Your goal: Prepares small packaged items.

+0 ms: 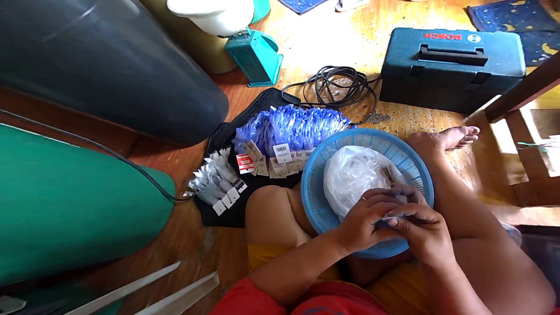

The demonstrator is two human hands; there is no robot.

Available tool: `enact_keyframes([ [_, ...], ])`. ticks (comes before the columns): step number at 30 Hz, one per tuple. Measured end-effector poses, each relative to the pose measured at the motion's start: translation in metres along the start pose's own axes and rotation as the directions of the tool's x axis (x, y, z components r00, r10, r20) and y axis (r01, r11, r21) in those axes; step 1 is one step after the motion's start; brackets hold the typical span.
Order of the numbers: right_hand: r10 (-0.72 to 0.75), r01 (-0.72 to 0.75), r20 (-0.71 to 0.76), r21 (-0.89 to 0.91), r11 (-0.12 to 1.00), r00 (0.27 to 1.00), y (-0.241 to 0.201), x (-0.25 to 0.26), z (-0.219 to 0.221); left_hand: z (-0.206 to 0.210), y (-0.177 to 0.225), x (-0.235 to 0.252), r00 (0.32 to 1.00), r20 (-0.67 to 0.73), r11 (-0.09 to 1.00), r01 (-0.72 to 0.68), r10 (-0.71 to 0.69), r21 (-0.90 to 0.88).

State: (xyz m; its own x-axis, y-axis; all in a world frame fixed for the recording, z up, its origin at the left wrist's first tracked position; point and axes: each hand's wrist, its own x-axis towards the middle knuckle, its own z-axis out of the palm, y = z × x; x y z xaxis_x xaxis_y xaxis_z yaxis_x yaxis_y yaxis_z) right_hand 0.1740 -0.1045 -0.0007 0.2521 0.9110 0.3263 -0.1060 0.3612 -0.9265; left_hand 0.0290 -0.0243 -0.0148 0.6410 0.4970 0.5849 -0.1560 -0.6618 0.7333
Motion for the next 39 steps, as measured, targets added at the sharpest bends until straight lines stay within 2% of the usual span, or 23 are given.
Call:
enact_keyframes([
  [4, 0.056, -0.048, -0.065, 0.124, 0.991, 0.996, 0.0, -0.001, 0.003, -0.001, 0.0, -0.001, 0.999, 0.051, 0.999, -0.01, 0.013, -0.048],
  [6, 0.105, -0.091, -0.085, 0.16, 0.983, 0.991, 0.0, -0.003, 0.004, -0.001, 0.001, -0.004, 0.995, 0.084, 0.994, 0.057, -0.049, -0.097],
  [8, 0.173, -0.157, -0.096, 0.15, 0.976, 0.98, -0.002, -0.004, 0.005, -0.003, 0.002, -0.008, 0.978, 0.138, 0.97, 0.18, -0.158, -0.165],
  [11, 0.237, -0.24, -0.047, -0.061, 0.969, 0.97, -0.009, -0.003, 0.002, -0.008, 0.004, -0.007, 0.936, 0.247, 0.943, 0.294, -0.25, -0.156],
  [14, 0.225, -0.227, -0.042, -0.292, 0.929, 0.973, -0.013, -0.003, -0.002, -0.012, 0.007, -0.008, 0.904, 0.313, 0.942, 0.329, -0.293, -0.067],
  [18, 0.167, -0.172, -0.044, -0.371, 0.913, 0.985, -0.016, -0.005, -0.005, -0.014, 0.013, -0.01, 0.839, 0.346, 0.881, 0.468, -0.419, -0.068],
  [22, 0.195, -0.209, -0.078, -0.41, 0.888, 0.978, -0.017, -0.009, -0.009, -0.016, 0.017, -0.012, 0.756, 0.39, 0.779, 0.612, -0.527, -0.133],
  [27, 0.248, -0.284, -0.139, -0.448, 0.848, 0.959, -0.022, -0.008, -0.011, -0.019, 0.01, -0.011, 0.696, 0.445, 0.732, 0.671, -0.564, -0.12],
  [33, 0.33, -0.394, -0.219, -0.418, 0.819, 0.918, -0.028, -0.024, -0.015, -0.014, 0.0, -0.016, 0.678, 0.512, 0.786, 0.619, -0.527, -0.011],
  [35, 0.305, -0.391, -0.257, -0.436, 0.81, 0.917, -0.033, -0.033, -0.017, -0.01, -0.004, -0.02, 0.698, 0.513, 0.825, 0.564, -0.5, 0.037],
  [37, 0.204, -0.39, -0.379, -0.521, 0.759, 0.903, -0.047, -0.047, -0.027, -0.01, -0.009, -0.024, 0.687, 0.514, 0.828, 0.554, -0.513, 0.086],
  [39, 0.075, -0.458, -0.546, -0.611, 0.646, 0.835, -0.072, -0.069, -0.052, -0.014, -0.016, -0.029, 0.659, 0.499, 0.792, 0.603, -0.562, 0.097],
])
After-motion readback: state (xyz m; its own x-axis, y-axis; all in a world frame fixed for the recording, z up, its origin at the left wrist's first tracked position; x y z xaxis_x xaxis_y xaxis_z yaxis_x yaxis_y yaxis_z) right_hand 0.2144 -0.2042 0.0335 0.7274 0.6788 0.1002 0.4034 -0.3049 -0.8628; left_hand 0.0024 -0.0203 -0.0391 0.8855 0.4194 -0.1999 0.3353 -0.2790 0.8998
